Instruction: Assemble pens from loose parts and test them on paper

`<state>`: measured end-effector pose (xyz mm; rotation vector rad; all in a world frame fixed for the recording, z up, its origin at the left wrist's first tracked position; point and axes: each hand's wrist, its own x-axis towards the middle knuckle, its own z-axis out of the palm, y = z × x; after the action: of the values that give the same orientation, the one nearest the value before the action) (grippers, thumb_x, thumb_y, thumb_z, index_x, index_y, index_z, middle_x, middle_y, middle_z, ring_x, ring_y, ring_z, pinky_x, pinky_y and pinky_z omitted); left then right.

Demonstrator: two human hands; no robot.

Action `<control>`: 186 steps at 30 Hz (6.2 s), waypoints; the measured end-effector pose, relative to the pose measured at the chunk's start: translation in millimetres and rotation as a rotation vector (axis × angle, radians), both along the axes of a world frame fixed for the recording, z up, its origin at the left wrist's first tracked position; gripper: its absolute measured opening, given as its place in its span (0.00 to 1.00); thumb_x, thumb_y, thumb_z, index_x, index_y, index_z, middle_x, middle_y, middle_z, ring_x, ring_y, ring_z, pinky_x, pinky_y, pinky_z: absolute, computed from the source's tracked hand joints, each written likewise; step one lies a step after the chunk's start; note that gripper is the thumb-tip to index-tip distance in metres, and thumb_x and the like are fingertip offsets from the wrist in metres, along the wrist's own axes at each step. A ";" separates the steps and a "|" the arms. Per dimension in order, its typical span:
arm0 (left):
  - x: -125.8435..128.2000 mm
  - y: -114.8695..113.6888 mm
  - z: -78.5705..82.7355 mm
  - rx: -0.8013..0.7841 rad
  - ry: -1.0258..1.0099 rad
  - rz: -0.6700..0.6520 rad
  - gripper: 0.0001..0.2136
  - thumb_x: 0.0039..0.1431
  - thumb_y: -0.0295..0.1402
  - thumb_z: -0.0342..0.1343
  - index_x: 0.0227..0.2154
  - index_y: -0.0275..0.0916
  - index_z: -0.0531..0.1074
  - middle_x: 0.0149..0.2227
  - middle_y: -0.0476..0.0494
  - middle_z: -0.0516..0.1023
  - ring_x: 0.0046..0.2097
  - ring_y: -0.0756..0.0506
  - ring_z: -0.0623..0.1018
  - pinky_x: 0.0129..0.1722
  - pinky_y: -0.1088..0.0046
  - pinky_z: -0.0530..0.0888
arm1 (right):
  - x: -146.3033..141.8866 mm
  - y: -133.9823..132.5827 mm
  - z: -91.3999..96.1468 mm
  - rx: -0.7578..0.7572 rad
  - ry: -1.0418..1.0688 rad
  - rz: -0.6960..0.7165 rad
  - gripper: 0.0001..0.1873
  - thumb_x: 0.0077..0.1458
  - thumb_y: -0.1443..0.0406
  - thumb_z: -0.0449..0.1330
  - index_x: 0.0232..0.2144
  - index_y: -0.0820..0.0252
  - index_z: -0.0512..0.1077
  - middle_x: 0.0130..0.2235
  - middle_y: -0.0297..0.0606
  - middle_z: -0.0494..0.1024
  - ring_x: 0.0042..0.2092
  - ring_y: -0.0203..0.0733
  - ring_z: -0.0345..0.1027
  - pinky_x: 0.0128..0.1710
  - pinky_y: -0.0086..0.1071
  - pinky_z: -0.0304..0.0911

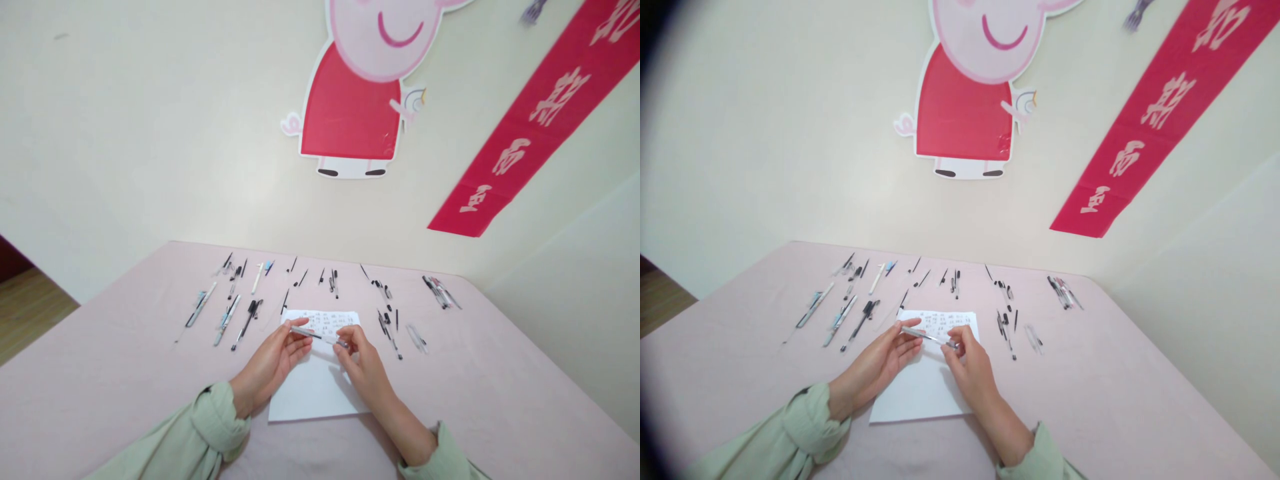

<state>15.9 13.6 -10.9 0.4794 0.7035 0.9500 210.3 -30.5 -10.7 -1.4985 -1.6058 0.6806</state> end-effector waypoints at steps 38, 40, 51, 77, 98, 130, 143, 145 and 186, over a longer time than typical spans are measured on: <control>0.1 -0.8 -0.4 0.018 0.013 -0.011 0.13 0.66 0.34 0.48 0.46 0.33 0.73 0.38 0.38 0.78 0.37 0.48 0.77 0.44 0.71 0.74 | -3.4 -1.5 3.7 -0.085 -0.035 0.092 0.11 0.63 0.61 0.49 0.33 0.57 0.69 0.24 0.32 0.74 0.27 0.37 0.68 0.31 0.28 0.62; 0.4 0.0 -0.9 0.011 0.007 0.000 0.13 0.66 0.34 0.48 0.47 0.34 0.73 0.38 0.39 0.78 0.37 0.48 0.78 0.44 0.71 0.74 | -3.2 -2.0 2.2 -0.026 -0.089 0.068 0.08 0.60 0.63 0.52 0.40 0.57 0.69 0.28 0.32 0.75 0.30 0.37 0.69 0.33 0.29 0.62; 1.2 0.4 3.4 -0.027 0.023 0.032 0.13 0.67 0.33 0.47 0.45 0.33 0.73 0.36 0.40 0.78 0.36 0.49 0.77 0.41 0.73 0.76 | -2.9 -4.5 6.0 0.156 -0.315 0.086 0.07 0.60 0.65 0.53 0.38 0.57 0.70 0.33 0.36 0.75 0.34 0.38 0.70 0.37 0.29 0.62; 0.7 -1.1 0.9 0.040 0.022 -0.014 0.14 0.66 0.36 0.49 0.48 0.35 0.72 0.38 0.40 0.78 0.36 0.49 0.77 0.43 0.72 0.74 | -13.2 1.4 -0.8 -0.263 0.466 0.169 0.21 0.58 0.51 0.53 0.40 0.63 0.70 0.23 0.34 0.76 0.18 0.31 0.58 0.21 0.26 0.55; 1.4 -0.6 1.6 0.068 0.037 -0.052 0.16 0.66 0.39 0.49 0.50 0.35 0.70 0.41 0.37 0.78 0.36 0.48 0.77 0.42 0.70 0.73 | -11.6 6.5 -5.6 -0.291 0.530 0.231 0.22 0.59 0.50 0.52 0.43 0.63 0.68 0.26 0.36 0.78 0.18 0.31 0.61 0.19 0.26 0.58; 2.5 -1.0 -0.7 0.061 0.052 -0.044 0.18 0.67 0.41 0.43 0.44 0.32 0.72 0.37 0.38 0.78 0.35 0.47 0.77 0.42 0.67 0.73 | -17.8 -0.9 -2.1 -0.253 0.396 0.259 0.16 0.61 0.55 0.52 0.42 0.61 0.69 0.28 0.34 0.77 0.20 0.30 0.63 0.22 0.26 0.60; 3.3 -1.5 8.4 0.014 0.051 -0.037 0.17 0.68 0.38 0.44 0.44 0.32 0.73 0.37 0.38 0.79 0.35 0.48 0.77 0.42 0.69 0.73 | -10.1 5.1 -3.6 -0.368 0.689 0.294 0.21 0.58 0.52 0.57 0.44 0.63 0.71 0.26 0.38 0.79 0.19 0.32 0.66 0.22 0.26 0.60; 3.2 -0.8 10.7 -0.038 0.045 -0.007 0.16 0.68 0.37 0.44 0.43 0.32 0.74 0.35 0.39 0.79 0.34 0.49 0.77 0.41 0.71 0.74 | -10.8 4.4 -1.6 -0.368 0.838 0.289 0.21 0.58 0.53 0.57 0.46 0.61 0.70 0.29 0.38 0.79 0.21 0.32 0.66 0.24 0.27 0.61; 0.6 -3.8 9.6 0.047 0.053 -0.059 0.10 0.63 0.36 0.54 0.39 0.36 0.76 0.38 0.40 0.78 0.37 0.49 0.77 0.43 0.72 0.74 | -6.1 5.8 -8.2 -0.493 1.356 0.246 0.15 0.57 0.60 0.61 0.46 0.60 0.71 0.35 0.39 0.80 0.27 0.32 0.69 0.32 0.28 0.65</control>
<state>16.5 9.8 -1.3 0.5653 0.7122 0.9026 204.2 -24.7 -18.8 -0.7049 -0.5412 1.8073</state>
